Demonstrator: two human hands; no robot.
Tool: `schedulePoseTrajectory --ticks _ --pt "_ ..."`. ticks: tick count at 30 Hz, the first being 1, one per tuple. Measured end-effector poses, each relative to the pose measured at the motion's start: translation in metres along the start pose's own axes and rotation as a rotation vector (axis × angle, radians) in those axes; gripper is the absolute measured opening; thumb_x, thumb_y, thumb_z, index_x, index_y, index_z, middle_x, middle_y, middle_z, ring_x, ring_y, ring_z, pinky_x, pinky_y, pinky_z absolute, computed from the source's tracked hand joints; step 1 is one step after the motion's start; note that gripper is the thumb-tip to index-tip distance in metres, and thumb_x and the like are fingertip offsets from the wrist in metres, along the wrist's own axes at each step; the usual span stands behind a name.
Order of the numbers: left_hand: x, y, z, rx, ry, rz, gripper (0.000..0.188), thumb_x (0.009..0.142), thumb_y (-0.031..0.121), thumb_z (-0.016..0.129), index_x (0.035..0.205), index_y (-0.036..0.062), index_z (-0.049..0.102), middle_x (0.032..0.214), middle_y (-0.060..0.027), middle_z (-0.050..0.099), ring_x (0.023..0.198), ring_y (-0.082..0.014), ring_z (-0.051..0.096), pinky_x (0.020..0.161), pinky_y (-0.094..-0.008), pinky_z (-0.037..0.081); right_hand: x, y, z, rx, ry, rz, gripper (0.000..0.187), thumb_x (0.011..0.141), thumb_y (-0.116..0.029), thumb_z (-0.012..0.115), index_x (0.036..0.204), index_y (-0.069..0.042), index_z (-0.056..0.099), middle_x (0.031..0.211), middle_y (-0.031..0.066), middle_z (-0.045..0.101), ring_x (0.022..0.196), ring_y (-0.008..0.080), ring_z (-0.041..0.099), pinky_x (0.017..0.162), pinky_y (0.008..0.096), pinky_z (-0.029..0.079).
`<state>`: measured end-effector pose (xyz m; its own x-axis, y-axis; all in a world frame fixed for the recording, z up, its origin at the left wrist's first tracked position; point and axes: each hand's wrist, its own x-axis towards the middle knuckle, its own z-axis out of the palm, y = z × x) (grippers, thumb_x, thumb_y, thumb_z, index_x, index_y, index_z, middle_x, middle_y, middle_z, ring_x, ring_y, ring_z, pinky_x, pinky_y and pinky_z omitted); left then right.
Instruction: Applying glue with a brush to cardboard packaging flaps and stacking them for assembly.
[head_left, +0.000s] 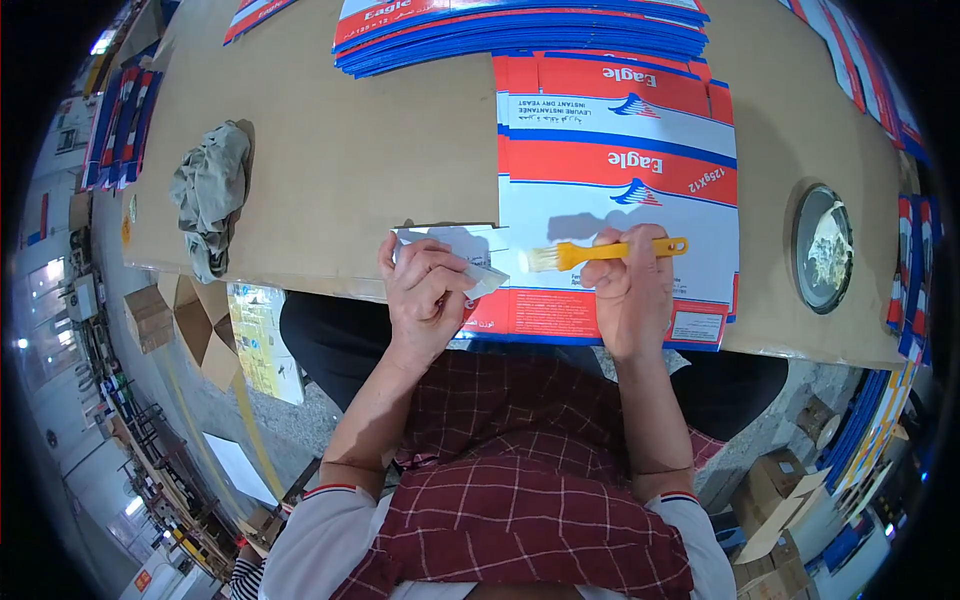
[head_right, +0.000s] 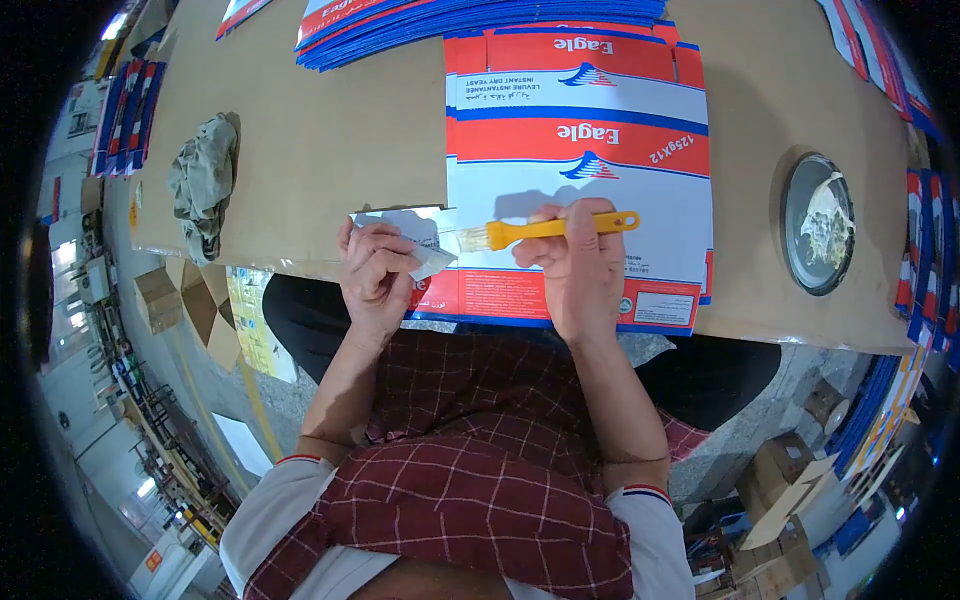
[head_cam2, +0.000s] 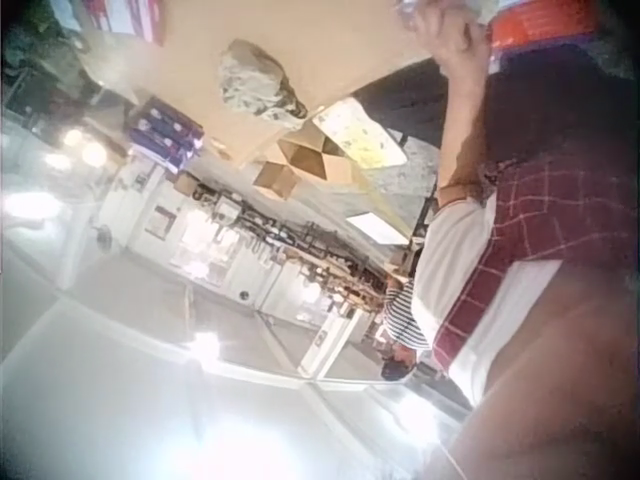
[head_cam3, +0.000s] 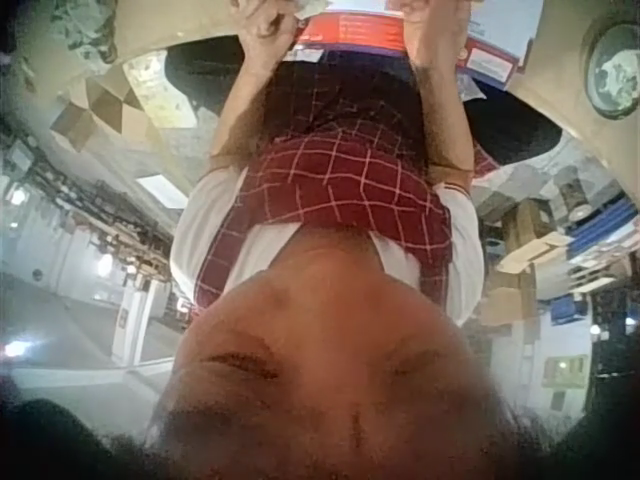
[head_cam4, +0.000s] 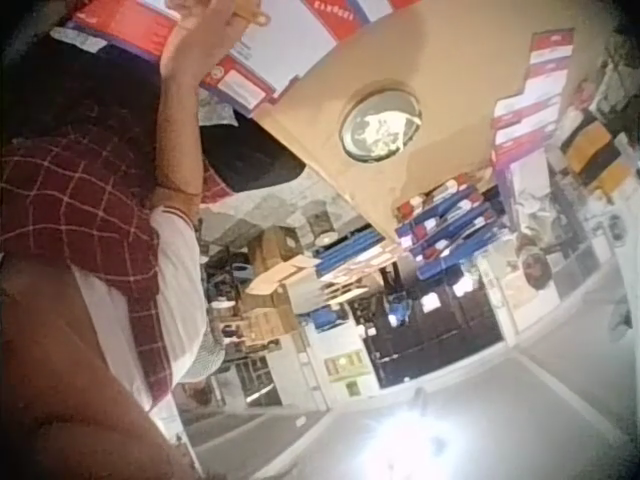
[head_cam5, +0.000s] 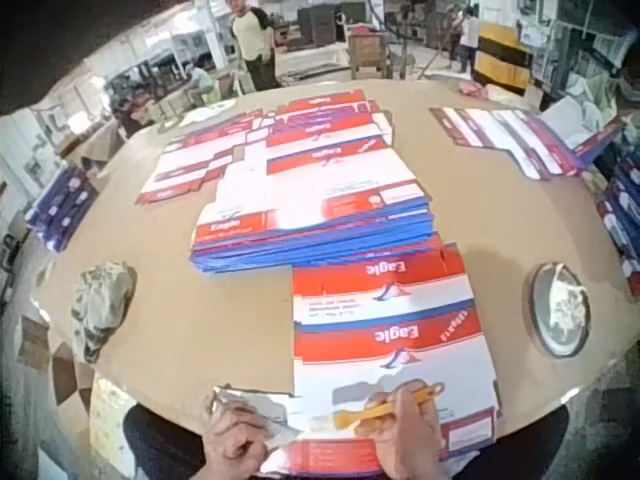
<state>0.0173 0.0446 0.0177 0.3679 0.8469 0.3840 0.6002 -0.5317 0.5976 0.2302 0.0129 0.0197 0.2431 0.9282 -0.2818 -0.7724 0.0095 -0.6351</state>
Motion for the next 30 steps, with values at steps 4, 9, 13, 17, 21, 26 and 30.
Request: schedulePoseTrajectory --ticks 4,9,13,17,21,26,30 --pt "0.003 0.002 0.002 0.011 0.003 0.014 0.022 0.058 -0.005 0.063 0.07 0.0118 0.059 0.081 0.0001 0.058 0.09 -0.0217 0.055 0.1 -0.0469 0.022 0.002 -0.004 -0.007 0.145 0.037 0.014 0.016 0.094 -0.024 0.043 0.094 -0.008 0.045 0.089 0.0132 0.058 0.065 0.0164 0.062 0.06 0.0261 0.051" --pt "0.003 0.007 0.001 0.007 0.13 0.085 0.022 0.059 -0.003 0.064 0.078 0.0083 0.062 0.086 -0.0029 0.059 0.091 -0.0225 0.056 0.089 -0.0427 0.038 0.005 -0.004 -0.005 0.256 0.001 0.029 0.017 0.093 -0.027 0.046 0.094 -0.01 0.049 0.085 0.0121 0.06 0.065 0.014 0.059 0.06 0.0249 0.05" --pt "0.006 0.013 0.002 0.167 -0.151 0.202 0.025 0.063 -0.004 0.063 0.086 0.0055 0.064 0.094 -0.0068 0.061 0.095 -0.027 0.056 0.081 -0.0383 0.046 0.003 -0.002 -0.006 0.268 0.049 0.027 0.018 0.092 -0.028 0.047 0.095 -0.01 0.049 0.086 0.0119 0.059 0.069 0.0129 0.059 0.061 0.024 0.05" --pt "0.007 0.02 -0.003 0.229 -0.287 0.155 0.025 0.068 0.0 0.061 0.093 0.0051 0.065 0.098 -0.0076 0.061 0.099 -0.0282 0.055 0.084 -0.0393 0.046 0.003 -0.002 -0.008 0.215 -0.015 -0.021 0.02 0.092 -0.029 0.047 0.095 -0.01 0.049 0.087 0.0116 0.059 0.073 0.0125 0.058 0.062 0.0237 0.05" --pt "0.001 0.043 -0.007 0.353 -0.389 0.162 0.026 0.079 0.01 0.059 0.105 0.0048 0.061 0.109 -0.0102 0.057 0.11 -0.0299 0.049 0.096 -0.0451 0.037 0.003 -0.002 -0.011 0.201 -0.019 -0.027 0.02 0.092 -0.029 0.046 0.096 -0.009 0.049 0.087 0.0115 0.059 0.071 0.0121 0.059 0.063 0.0248 0.051" --pt "-0.007 0.028 -0.007 0.262 -0.437 0.072 0.031 0.087 0.019 0.052 0.114 0.0035 0.055 0.116 -0.0115 0.054 0.115 -0.0292 0.045 0.101 -0.0452 0.03 0.007 0.002 -0.013 0.234 -0.083 -0.043 0.021 0.093 -0.029 0.045 0.096 -0.009 0.049 0.087 0.0103 0.06 0.067 0.0124 0.06 0.062 0.0257 0.05" --pt "0.001 0.021 -0.04 -0.568 -0.336 -0.528 0.039 0.092 0.029 0.044 0.115 -0.0015 0.053 0.116 -0.0126 0.054 0.113 -0.0246 0.048 0.1 -0.0382 0.032 0.009 0.004 -0.007 0.248 -0.067 -0.015 0.02 0.092 -0.03 0.048 0.096 -0.01 0.05 0.085 0.0083 0.06 0.065 0.0127 0.058 0.06 0.0253 0.047"
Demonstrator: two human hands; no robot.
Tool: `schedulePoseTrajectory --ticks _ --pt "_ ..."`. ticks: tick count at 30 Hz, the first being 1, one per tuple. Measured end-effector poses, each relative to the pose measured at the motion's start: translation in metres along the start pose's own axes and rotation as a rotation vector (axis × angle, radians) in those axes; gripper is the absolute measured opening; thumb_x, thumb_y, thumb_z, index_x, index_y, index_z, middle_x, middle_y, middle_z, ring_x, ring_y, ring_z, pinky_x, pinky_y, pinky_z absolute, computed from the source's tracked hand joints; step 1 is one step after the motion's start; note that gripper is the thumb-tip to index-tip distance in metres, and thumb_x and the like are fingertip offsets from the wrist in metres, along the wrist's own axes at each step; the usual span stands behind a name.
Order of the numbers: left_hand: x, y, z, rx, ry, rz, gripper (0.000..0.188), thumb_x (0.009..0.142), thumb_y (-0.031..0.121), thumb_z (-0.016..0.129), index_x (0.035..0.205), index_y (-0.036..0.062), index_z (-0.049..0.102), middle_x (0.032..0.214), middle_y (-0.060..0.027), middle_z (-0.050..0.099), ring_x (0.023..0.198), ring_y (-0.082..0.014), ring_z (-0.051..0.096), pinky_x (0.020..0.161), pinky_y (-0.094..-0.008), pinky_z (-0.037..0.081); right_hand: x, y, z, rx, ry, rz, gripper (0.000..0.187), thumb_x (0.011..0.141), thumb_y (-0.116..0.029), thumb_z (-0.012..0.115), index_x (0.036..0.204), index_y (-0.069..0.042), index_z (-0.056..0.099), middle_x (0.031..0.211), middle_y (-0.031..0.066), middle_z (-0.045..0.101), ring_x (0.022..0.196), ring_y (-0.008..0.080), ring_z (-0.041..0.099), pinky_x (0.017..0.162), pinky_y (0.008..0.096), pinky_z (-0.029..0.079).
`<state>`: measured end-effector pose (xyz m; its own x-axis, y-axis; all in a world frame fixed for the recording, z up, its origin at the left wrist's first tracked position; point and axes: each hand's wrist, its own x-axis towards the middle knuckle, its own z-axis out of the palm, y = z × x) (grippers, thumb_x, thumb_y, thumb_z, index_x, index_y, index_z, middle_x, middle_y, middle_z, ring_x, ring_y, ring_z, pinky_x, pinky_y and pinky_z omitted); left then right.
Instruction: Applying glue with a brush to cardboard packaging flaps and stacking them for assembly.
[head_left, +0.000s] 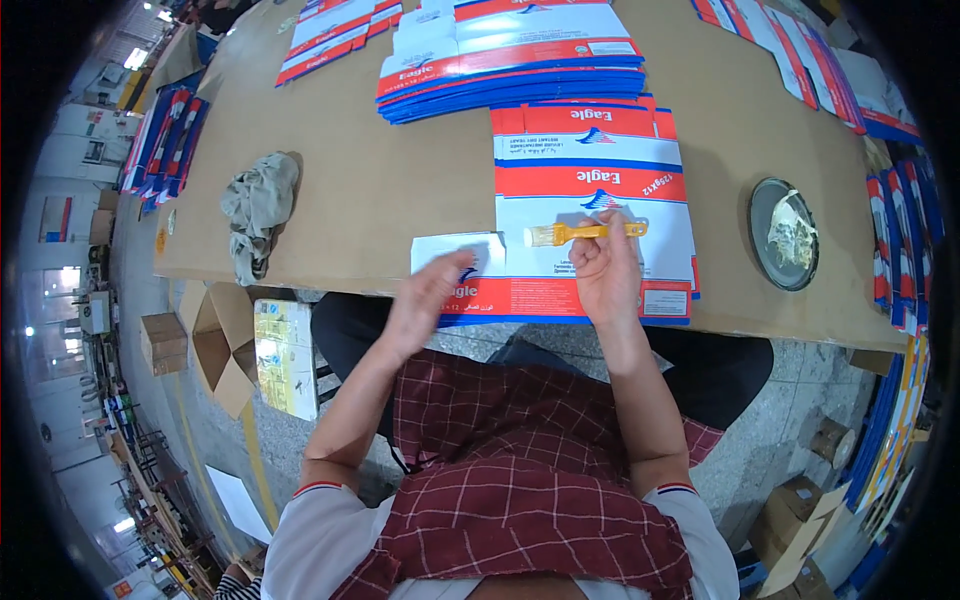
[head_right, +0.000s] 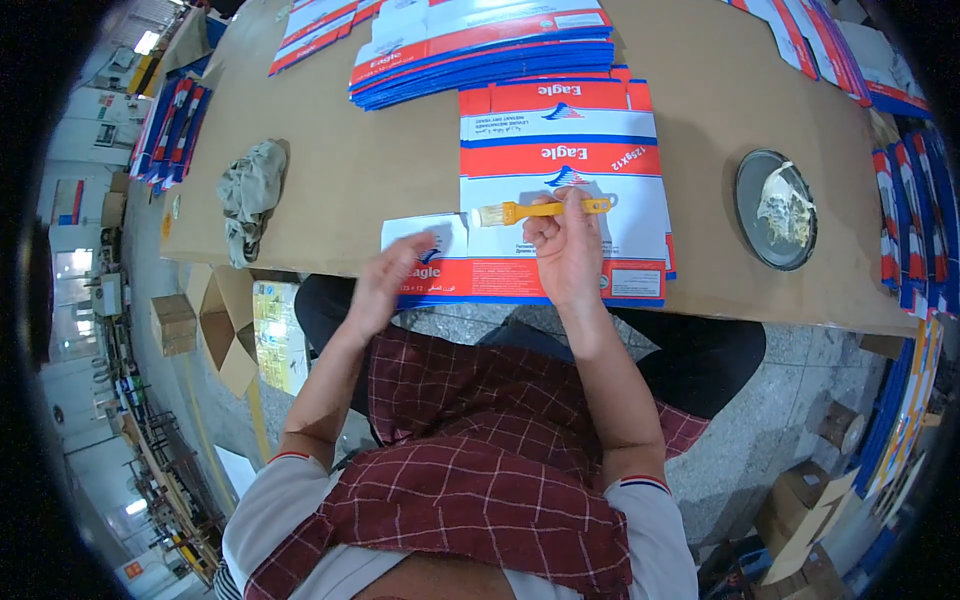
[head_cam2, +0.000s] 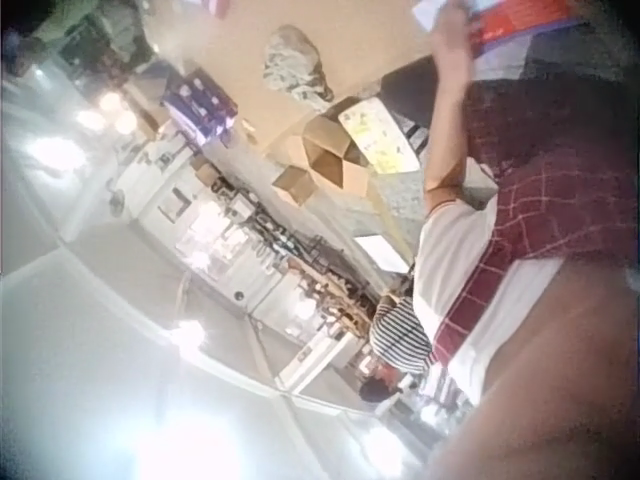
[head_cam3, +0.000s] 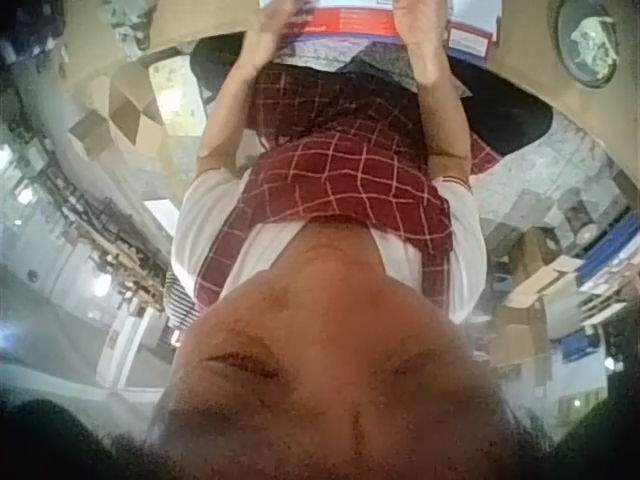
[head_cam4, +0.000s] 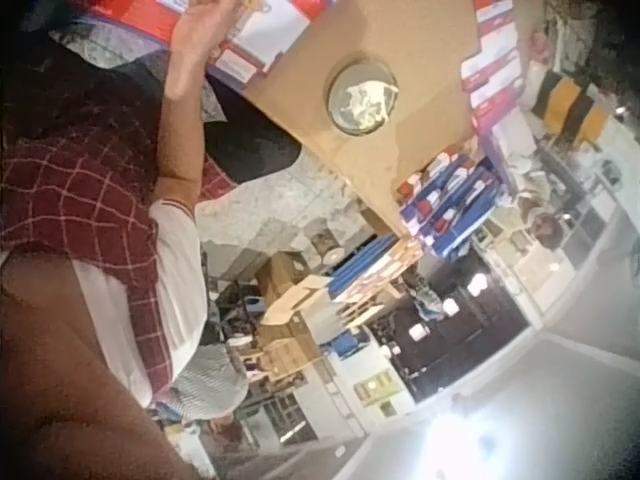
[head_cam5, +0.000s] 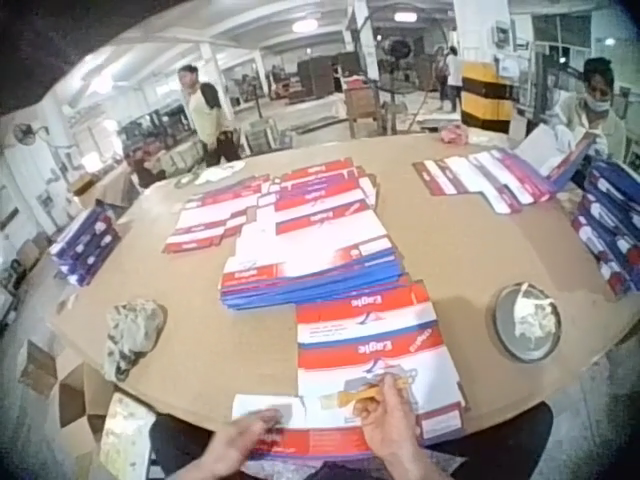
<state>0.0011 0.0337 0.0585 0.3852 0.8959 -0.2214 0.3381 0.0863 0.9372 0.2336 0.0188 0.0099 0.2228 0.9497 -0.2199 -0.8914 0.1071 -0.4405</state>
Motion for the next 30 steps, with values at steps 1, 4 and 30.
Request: schedulePoseTrajectory --ticks 1,4,30 --pt "0.002 -0.007 -0.018 -0.184 0.07 0.01 0.045 0.093 0.033 0.042 0.116 -0.0044 0.052 0.116 -0.0134 0.054 0.111 -0.0217 0.049 0.099 -0.0346 0.033 -0.001 0.001 0.003 0.011 -0.021 0.006 0.02 0.092 -0.03 0.048 0.096 -0.01 0.05 0.085 0.0083 0.06 0.065 0.0127 0.058 0.06 0.0253 0.047" --pt "0.016 -0.02 -0.075 -0.702 0.282 0.142 0.045 0.093 0.034 0.042 0.117 -0.0027 0.05 0.112 -0.0107 0.056 0.108 -0.021 0.051 0.095 -0.034 0.036 -0.004 -0.006 0.005 -0.026 0.13 0.046 0.019 0.089 -0.029 0.053 0.096 -0.012 0.052 0.084 0.0044 0.057 0.064 0.0087 0.046 0.056 0.0206 0.038" --pt "0.063 -0.082 -0.262 0.799 1.101 -0.361 0.082 0.06 0.055 0.07 0.126 0.0142 0.043 0.135 -0.0168 0.033 0.13 -0.0331 0.022 0.096 -0.0629 0.021 -0.013 -0.009 0.008 -0.085 0.083 0.017 0.017 0.09 -0.029 0.052 0.095 -0.013 0.051 0.083 0.0015 0.056 0.071 0.0067 0.051 0.06 0.0189 0.041"
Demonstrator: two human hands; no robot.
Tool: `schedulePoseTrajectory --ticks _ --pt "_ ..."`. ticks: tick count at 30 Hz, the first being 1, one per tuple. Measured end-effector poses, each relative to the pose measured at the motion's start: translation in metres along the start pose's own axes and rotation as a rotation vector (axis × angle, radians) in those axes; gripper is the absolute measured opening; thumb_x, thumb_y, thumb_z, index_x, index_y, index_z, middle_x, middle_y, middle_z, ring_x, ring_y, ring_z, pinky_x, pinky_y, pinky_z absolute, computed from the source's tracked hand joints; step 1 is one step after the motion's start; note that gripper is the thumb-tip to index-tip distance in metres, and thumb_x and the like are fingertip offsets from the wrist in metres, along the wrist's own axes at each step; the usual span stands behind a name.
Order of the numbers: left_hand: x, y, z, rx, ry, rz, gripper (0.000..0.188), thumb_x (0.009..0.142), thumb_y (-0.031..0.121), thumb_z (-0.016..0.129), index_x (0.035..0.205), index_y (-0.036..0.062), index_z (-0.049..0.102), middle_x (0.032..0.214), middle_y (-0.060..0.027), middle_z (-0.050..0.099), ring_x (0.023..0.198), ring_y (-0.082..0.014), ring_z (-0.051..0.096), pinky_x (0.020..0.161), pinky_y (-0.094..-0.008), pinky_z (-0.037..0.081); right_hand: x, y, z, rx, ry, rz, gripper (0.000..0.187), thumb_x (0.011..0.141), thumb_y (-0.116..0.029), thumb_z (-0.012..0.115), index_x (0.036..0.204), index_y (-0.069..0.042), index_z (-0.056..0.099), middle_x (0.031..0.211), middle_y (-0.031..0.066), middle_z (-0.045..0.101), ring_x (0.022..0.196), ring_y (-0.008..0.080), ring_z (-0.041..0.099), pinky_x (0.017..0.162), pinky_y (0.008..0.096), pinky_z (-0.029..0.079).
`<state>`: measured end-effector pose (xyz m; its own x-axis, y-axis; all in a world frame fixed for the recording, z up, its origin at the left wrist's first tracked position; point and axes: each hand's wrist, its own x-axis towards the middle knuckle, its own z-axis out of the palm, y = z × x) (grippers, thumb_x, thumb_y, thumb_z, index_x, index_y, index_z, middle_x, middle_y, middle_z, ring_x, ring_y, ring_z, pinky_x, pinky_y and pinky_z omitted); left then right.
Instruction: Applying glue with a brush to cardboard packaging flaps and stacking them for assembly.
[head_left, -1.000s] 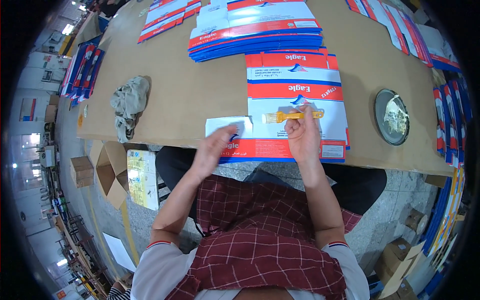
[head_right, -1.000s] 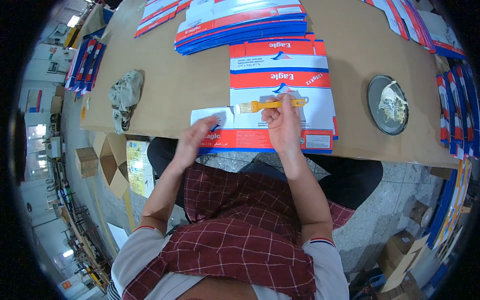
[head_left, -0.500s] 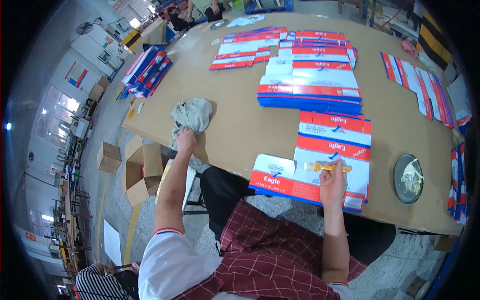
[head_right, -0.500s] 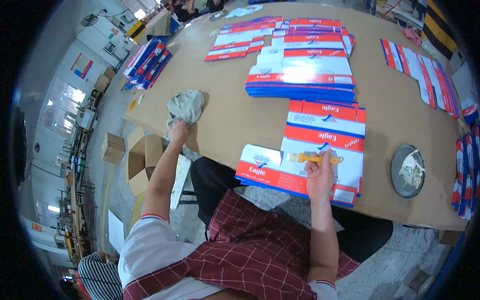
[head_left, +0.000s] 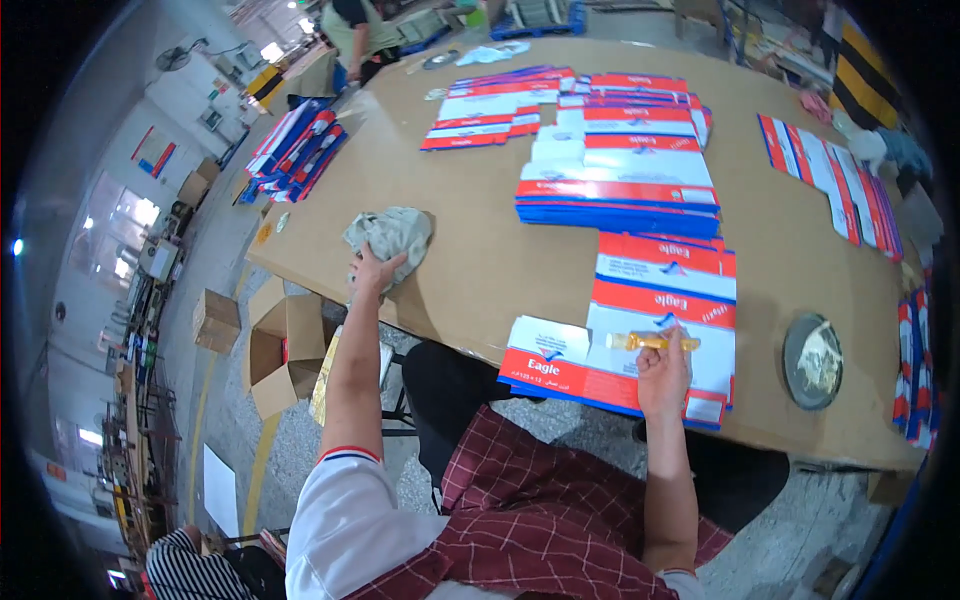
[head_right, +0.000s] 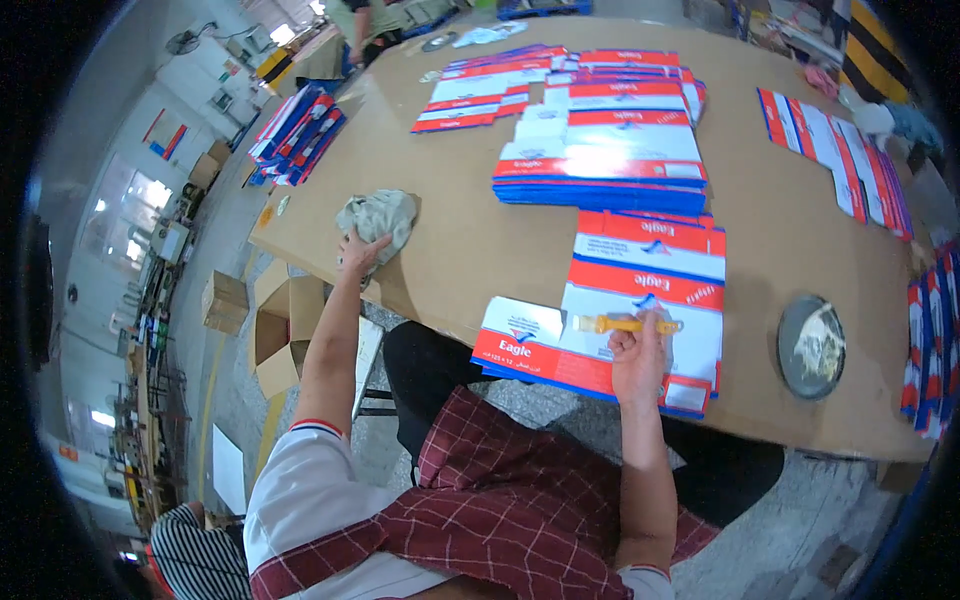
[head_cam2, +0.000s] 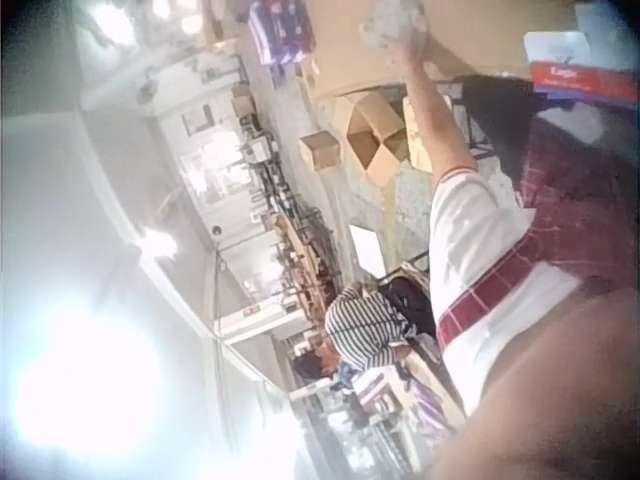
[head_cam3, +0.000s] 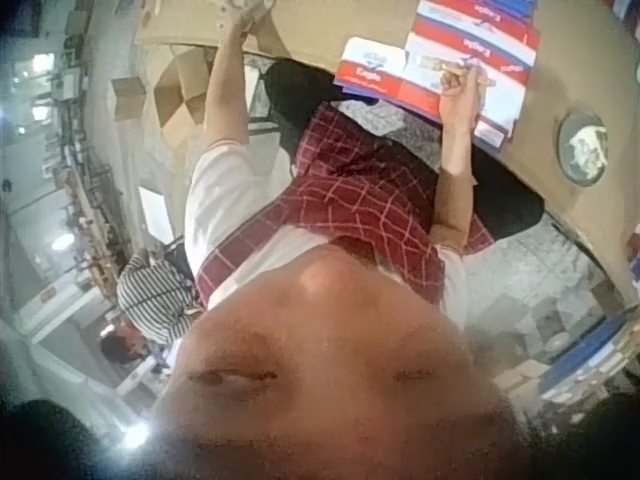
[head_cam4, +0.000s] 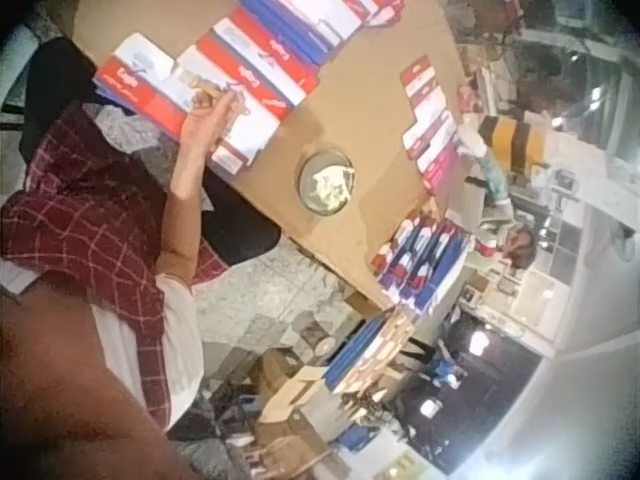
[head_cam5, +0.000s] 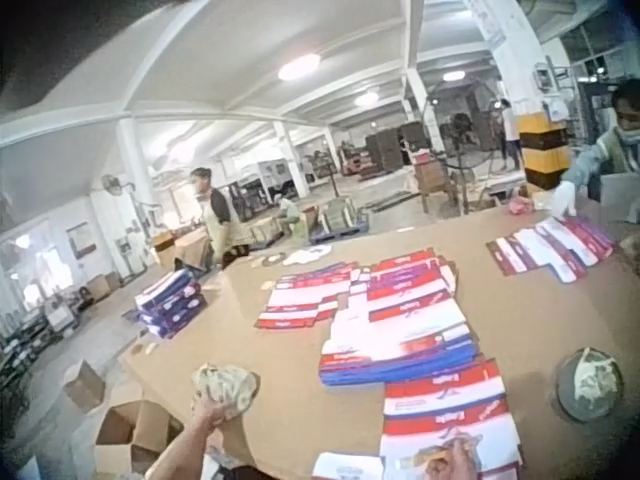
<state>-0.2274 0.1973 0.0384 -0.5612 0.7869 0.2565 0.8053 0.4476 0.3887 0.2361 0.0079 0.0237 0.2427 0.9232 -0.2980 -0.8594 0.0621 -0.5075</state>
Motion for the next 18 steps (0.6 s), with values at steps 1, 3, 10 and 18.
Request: schedulePoseTrajectory --ticks 1,3,10,18 --pt "0.025 -0.041 0.003 0.053 -0.087 -0.027 0.081 0.062 0.054 0.069 0.127 0.0133 0.042 0.134 -0.0178 0.033 0.129 -0.0328 0.024 0.095 -0.0636 0.02 0.001 0.004 0.006 0.022 0.027 0.038 0.017 0.09 -0.029 0.052 0.095 -0.013 0.051 0.084 0.0008 0.054 0.073 0.0072 0.05 0.06 0.0202 0.039" --pt "0.017 -0.034 0.02 0.143 -0.201 0.003 0.077 0.063 0.046 0.07 0.126 0.0109 0.043 0.134 -0.019 0.033 0.127 -0.0329 0.029 0.097 -0.0603 0.023 0.006 0.006 -0.003 0.048 0.034 0.067 0.015 0.089 -0.029 0.054 0.093 -0.014 0.053 0.083 0.0004 0.054 0.072 0.0086 0.047 0.059 0.0224 0.037" --pt "-0.113 0.086 -0.054 -0.369 -0.26 0.825 0.056 0.062 0.01 0.072 0.113 -0.0025 0.051 0.12 -0.0185 0.049 0.113 -0.0339 0.046 0.095 -0.036 0.038 0.014 0.002 -0.01 0.1 -0.133 0.001 0.018 0.093 -0.027 0.047 0.096 -0.01 0.05 0.085 0.0081 0.059 0.068 0.0142 0.06 0.063 0.027 0.048" --pt "-0.273 0.155 -0.046 -0.281 -0.511 1.055 0.054 0.059 0.014 0.077 0.103 0.0067 0.046 0.088 -0.0133 0.058 0.079 -0.0317 0.06 0.065 -0.0381 0.049 0.013 0.005 -0.018 0.177 -0.131 -0.015 0.02 0.093 -0.029 0.045 0.095 -0.009 0.05 0.085 0.0086 0.059 0.065 0.0107 0.058 0.061 0.0228 0.048"
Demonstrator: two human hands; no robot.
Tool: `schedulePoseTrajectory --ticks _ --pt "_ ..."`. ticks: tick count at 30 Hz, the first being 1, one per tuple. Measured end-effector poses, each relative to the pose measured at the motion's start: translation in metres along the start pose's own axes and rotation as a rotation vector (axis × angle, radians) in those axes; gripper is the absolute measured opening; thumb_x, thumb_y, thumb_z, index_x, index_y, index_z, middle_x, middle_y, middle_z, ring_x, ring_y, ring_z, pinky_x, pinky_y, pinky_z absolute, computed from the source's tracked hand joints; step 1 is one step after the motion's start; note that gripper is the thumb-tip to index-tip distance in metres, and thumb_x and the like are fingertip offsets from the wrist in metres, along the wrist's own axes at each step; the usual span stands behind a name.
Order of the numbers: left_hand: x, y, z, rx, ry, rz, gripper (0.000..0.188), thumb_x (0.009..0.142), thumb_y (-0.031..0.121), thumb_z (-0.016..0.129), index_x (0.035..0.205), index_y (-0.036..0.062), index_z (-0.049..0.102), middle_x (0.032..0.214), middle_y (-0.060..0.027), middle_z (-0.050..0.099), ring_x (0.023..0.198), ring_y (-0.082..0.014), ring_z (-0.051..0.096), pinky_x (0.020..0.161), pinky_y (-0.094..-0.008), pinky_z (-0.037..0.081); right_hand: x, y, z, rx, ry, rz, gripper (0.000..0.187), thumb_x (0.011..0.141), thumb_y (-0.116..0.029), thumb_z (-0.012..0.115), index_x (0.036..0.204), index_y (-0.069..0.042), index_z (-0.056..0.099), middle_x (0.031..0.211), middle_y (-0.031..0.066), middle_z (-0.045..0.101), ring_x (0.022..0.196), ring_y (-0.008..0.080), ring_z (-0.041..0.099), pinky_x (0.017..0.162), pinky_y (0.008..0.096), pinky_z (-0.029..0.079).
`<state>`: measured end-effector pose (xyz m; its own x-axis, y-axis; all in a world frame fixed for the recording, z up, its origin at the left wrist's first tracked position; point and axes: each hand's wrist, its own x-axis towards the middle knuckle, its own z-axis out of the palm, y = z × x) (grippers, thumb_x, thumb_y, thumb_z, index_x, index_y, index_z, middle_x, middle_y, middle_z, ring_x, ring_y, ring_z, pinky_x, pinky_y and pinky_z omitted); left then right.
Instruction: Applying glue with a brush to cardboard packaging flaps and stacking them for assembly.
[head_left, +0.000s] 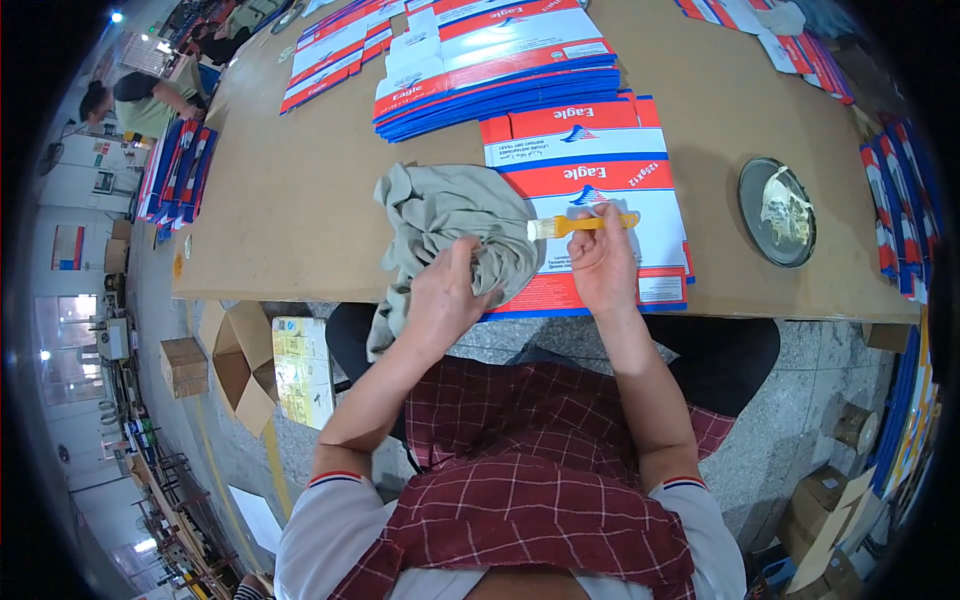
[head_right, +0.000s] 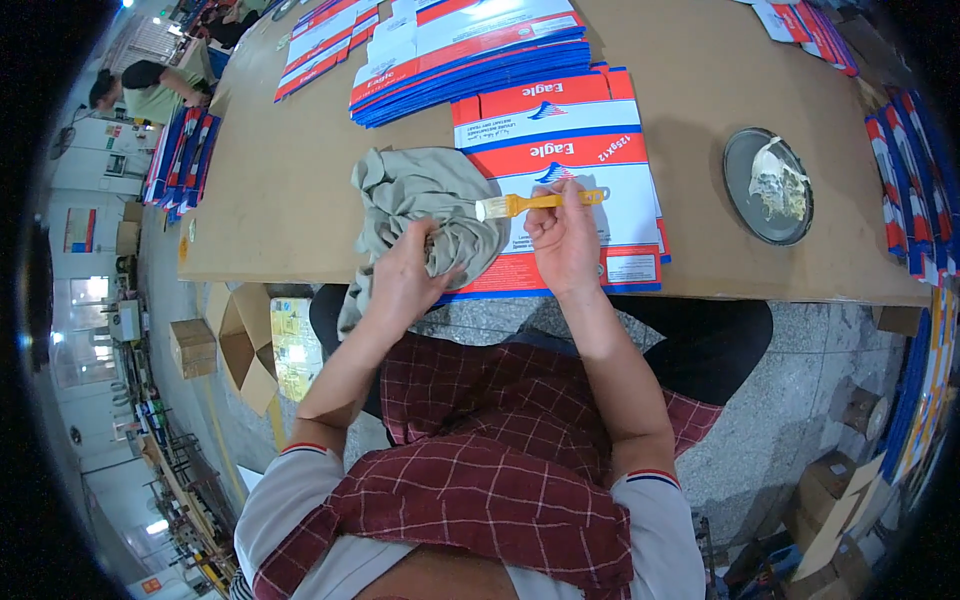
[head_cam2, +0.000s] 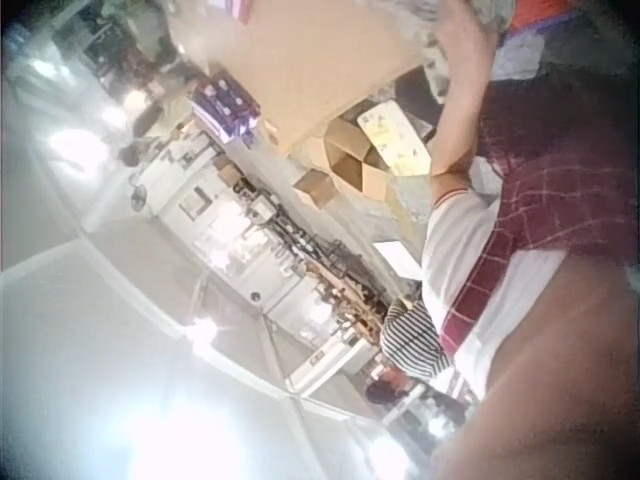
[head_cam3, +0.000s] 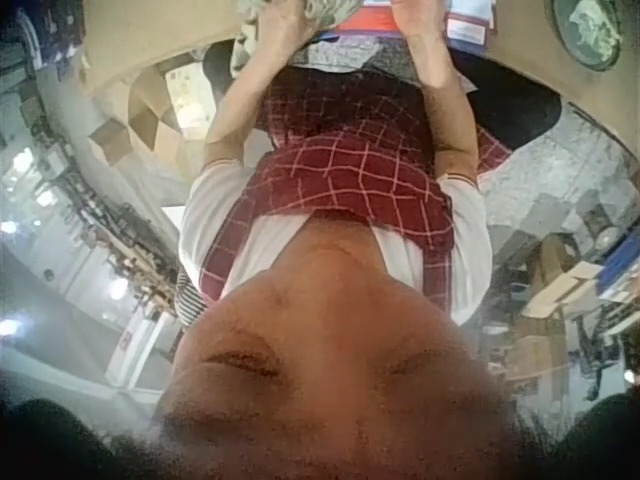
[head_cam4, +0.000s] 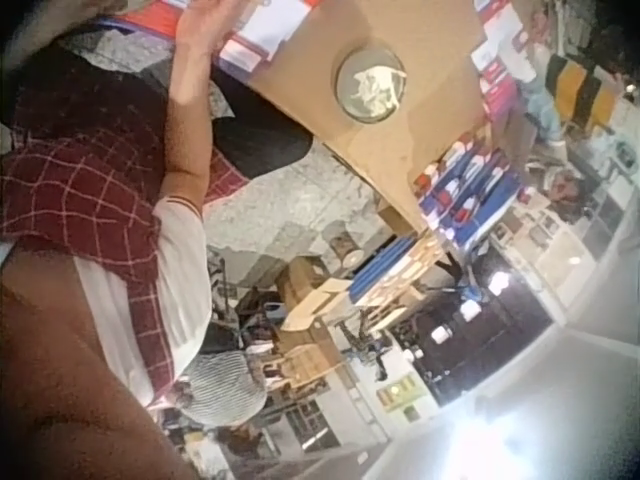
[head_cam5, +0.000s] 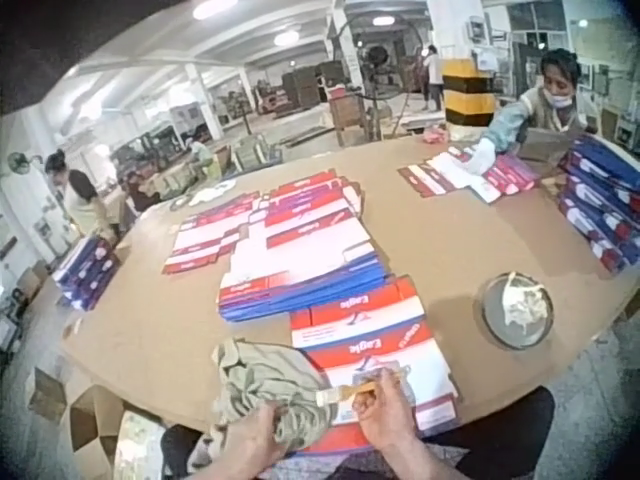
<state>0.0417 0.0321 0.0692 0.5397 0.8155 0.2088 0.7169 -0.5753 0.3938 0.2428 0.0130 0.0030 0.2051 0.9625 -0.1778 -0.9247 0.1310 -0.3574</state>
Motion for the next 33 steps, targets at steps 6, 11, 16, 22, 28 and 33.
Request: schedulePoseTrajectory --ticks 6,11,16,22,28,33 --pt "0.012 0.011 0.02 0.147 -0.036 -0.211 0.053 0.06 0.016 0.075 0.102 0.0072 0.044 0.092 -0.0142 0.053 0.085 -0.0316 0.058 0.066 -0.0392 0.049 -0.004 -0.01 0.003 0.238 -0.009 0.025 0.021 0.093 -0.028 0.046 0.093 -0.009 0.053 0.084 0.0075 0.058 0.062 0.0098 0.057 0.058 0.0218 0.049" --pt "0.037 -0.033 0.018 0.204 0.135 -0.244 0.061 0.061 0.013 0.072 0.112 0.0073 0.041 0.096 -0.0138 0.052 0.086 -0.0342 0.057 0.066 -0.0413 0.049 -0.002 -0.006 0.002 0.241 -0.001 0.028 0.019 0.092 -0.027 0.047 0.092 -0.009 0.053 0.083 0.0072 0.058 0.06 0.0099 0.057 0.058 0.0211 0.049" --pt "0.044 -0.08 -0.066 0.413 0.297 -0.541 0.073 0.064 0.008 0.066 0.128 0.0111 0.031 0.12 -0.0171 0.045 0.093 -0.0368 0.055 0.075 -0.0419 0.048 0.003 -0.003 0.001 0.256 -0.064 0.05 0.018 0.093 -0.027 0.046 0.092 -0.01 0.053 0.084 0.0067 0.058 0.066 0.0096 0.057 0.058 0.021 0.049" --pt "0.04 -0.179 -0.083 0.64 -0.061 -0.696 0.083 0.068 0.01 0.065 0.137 0.0117 0.02 0.13 -0.0188 0.036 0.107 -0.0331 0.05 0.083 -0.0469 0.044 -0.001 -0.007 0.006 0.25 -0.028 0.059 0.019 0.094 -0.027 0.043 0.092 -0.01 0.053 0.082 0.0029 0.056 0.074 0.0077 0.056 0.06 0.0175 0.051" --pt "0.143 -0.102 -0.062 0.233 0.152 -0.009 0.084 0.075 0.038 0.065 0.138 0.0091 0.019 0.138 -0.0149 0.029 0.129 -0.0303 0.027 0.103 -0.0508 0.02 -0.007 -0.011 -0.006 0.242 0.068 0.019 0.014 0.091 -0.023 0.05 0.09 -0.01 0.054 0.08 0.0021 0.058 0.078 0.0102 0.058 0.06 0.0188 0.052" --pt "0.201 -0.118 -0.031 0.337 -0.087 -0.011 0.093 0.068 0.053 0.065 0.138 0.0086 0.022 0.141 -0.0147 0.027 0.133 -0.0298 0.021 0.104 -0.0531 0.017 -0.001 0.007 -0.007 0.333 -0.018 0.167 0.015 0.091 -0.026 0.049 0.09 -0.012 0.054 0.085 0.0026 0.055 0.082 0.0096 0.055 0.059 0.0181 0.05"
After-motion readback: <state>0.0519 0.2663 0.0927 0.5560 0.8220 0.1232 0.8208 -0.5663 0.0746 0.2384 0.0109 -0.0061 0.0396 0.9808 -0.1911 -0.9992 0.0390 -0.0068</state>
